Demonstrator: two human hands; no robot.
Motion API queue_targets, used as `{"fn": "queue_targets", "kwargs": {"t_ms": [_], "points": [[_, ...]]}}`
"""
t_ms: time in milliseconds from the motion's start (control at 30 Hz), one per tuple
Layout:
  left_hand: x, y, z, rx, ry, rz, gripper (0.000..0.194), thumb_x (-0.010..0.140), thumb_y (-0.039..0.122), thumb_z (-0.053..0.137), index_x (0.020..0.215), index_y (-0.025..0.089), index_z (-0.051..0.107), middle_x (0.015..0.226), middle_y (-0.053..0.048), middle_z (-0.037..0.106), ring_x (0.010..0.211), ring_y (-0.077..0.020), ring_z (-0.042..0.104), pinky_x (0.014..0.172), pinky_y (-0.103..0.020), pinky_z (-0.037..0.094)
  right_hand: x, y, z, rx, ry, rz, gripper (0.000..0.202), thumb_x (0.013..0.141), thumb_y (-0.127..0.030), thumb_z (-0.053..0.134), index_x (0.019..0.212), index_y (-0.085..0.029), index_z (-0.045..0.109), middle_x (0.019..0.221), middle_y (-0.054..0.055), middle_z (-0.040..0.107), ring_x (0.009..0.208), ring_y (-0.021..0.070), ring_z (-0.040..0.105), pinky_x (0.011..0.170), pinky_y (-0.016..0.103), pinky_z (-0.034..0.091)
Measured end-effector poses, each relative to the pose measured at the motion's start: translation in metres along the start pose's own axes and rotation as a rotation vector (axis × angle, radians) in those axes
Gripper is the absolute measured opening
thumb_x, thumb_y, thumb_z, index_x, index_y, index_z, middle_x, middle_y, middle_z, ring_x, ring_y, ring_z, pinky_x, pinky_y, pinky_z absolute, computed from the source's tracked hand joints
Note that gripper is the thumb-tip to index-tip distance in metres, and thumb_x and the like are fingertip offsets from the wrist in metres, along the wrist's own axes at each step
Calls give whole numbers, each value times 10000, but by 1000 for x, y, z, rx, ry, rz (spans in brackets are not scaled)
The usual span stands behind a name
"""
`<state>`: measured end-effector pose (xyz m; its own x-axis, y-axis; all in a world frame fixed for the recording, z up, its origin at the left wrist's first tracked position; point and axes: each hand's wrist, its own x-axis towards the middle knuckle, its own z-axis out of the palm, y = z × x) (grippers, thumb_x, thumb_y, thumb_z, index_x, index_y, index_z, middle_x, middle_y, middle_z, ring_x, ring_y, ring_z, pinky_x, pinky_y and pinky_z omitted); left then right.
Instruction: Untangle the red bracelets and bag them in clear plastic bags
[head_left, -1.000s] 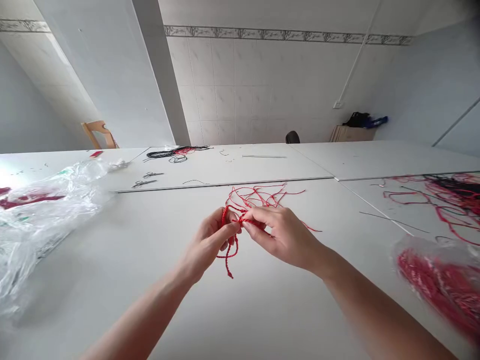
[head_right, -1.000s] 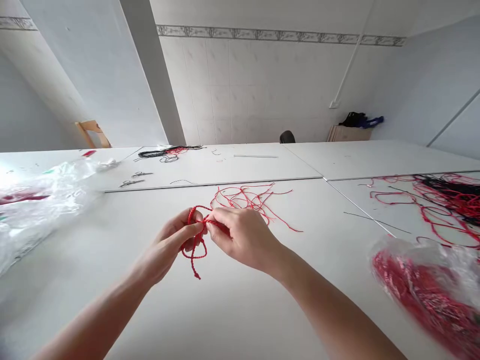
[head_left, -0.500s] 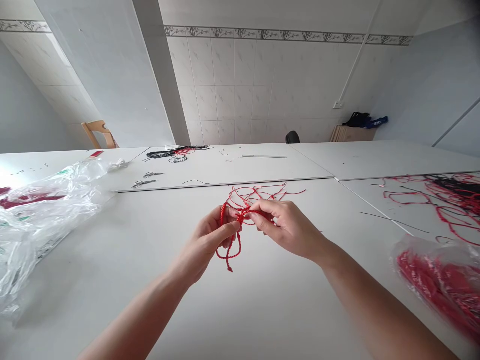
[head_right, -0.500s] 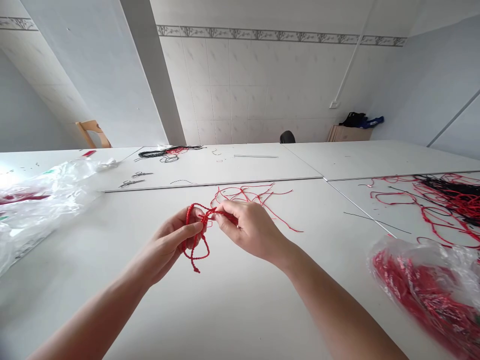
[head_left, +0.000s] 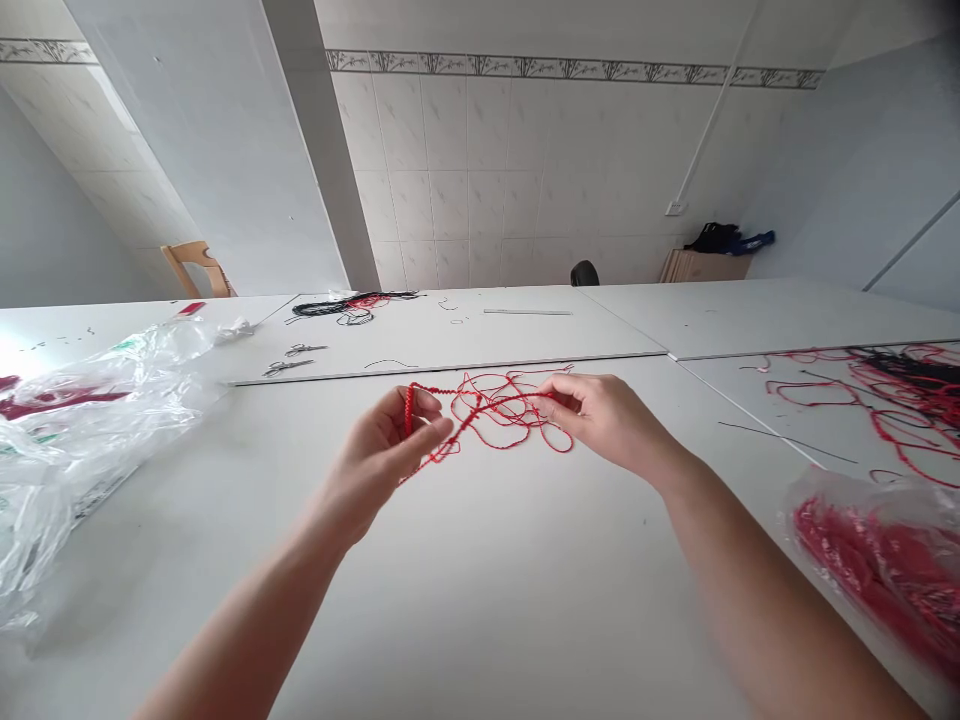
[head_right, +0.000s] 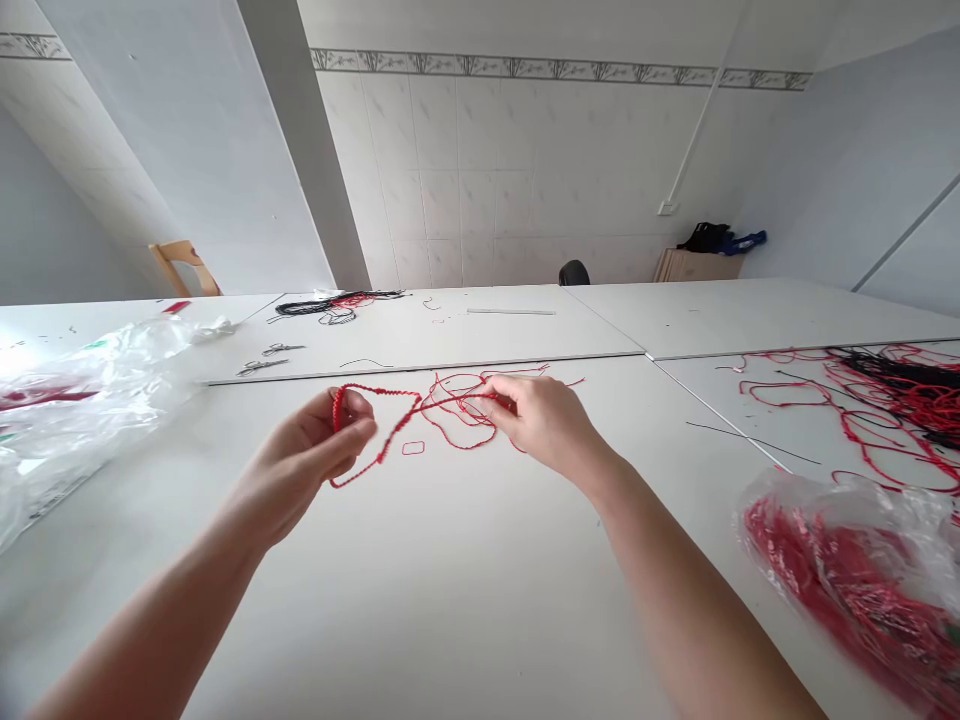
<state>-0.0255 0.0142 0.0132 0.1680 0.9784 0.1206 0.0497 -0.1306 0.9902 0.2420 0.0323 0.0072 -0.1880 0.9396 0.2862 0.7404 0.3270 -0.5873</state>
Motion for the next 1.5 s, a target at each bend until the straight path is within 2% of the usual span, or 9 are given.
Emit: {"fn": "queue_targets", "kwargs": {"t_ms": [133, 333, 467, 567, 767, 967, 1100, 1333, 1500], "points": [[-1, 18, -12, -413, 56, -41, 307, 941, 457, 672, 846, 165, 659, 752, 10, 461, 515, -64, 325, 396, -159, 275, 7, 17, -5, -86, 95, 61, 177, 939, -380, 572, 864, -254, 671, 691, -23, 660, 561, 142, 515, 557, 279, 336], [-13, 46, -26, -548, 249, 226, 319, 1048, 195, 445, 823, 142, 664, 618, 48, 327, 436, -66, 238, 372, -157, 311, 17, 41, -2, -49, 125, 116, 196, 951, -389, 527, 843, -251, 615, 701, -27, 662, 557, 139, 509, 575, 282, 345], [-17, 48, -27, -539, 173, 145, 230, 1034, 155, 498, 1083, 162, 723, 561, 71, 303, 419, -80, 256, 373, -150, 336, 31, 72, 20, -82, 130, 193, 194, 951, -352, 508, 870, -239, 644, 766, 2, 704, 628, 160, 586, 605, 286, 366], [-16, 41, -24, -535, 126, 82, 211, 1003, 168, 574, 1147, 210, 722, 559, 75, 310, 425, -79, 257, 385, -146, 344, 39, 100, 44, -141, 137, 280, 192, 938, -319, 521, 832, -227, 651, 756, 32, 715, 649, 183, 587, 609, 298, 357], [-12, 36, -22, -549, 60, -12, 174, 1000, 202, 566, 1061, 178, 728, 568, 66, 282, 437, -81, 259, 392, -147, 346, 44, 123, 84, -187, 103, 286, 156, 959, -274, 552, 871, -223, 670, 1047, 61, 751, 869, 192, 638, 647, 295, 364], [-12, 37, -21, -541, -48, 1, 319, 1039, 191, 448, 830, 145, 685, 581, 57, 254, 465, -81, 197, 415, -150, 366, 49, 118, 99, -141, 119, 319, 122, 907, -279, 656, 806, -210, 646, 1037, 67, 743, 842, 186, 630, 632, 294, 347], [-13, 36, -18, -531, -48, 0, 306, 1023, 222, 492, 795, 151, 683, 576, 52, 254, 460, -79, 219, 421, -160, 368, 50, 116, 84, -18, 197, 304, 125, 839, -217, 668, 730, -209, 608, 928, 53, 732, 800, 185, 621, 671, 302, 393], [-13, 35, -17, -514, -53, 5, 284, 1014, 229, 524, 800, 147, 691, 578, 49, 266, 464, -71, 241, 427, -155, 358, 46, 89, 9, 385, 407, 169, 317, 913, -529, 529, 907, -217, 589, 1054, 87, 733, 995, 210, 680, 888, 363, 530], [-14, 35, -17, -517, -55, 3, 286, 1014, 235, 525, 792, 150, 683, 573, 50, 278, 463, -71, 238, 423, -156, 357, 28, 57, -31, 949, 453, 59, 233, 884, -483, 589, 937, -261, 545, 1192, 75, 729, 1182, 247, 673, 938, 410, 572]]}}
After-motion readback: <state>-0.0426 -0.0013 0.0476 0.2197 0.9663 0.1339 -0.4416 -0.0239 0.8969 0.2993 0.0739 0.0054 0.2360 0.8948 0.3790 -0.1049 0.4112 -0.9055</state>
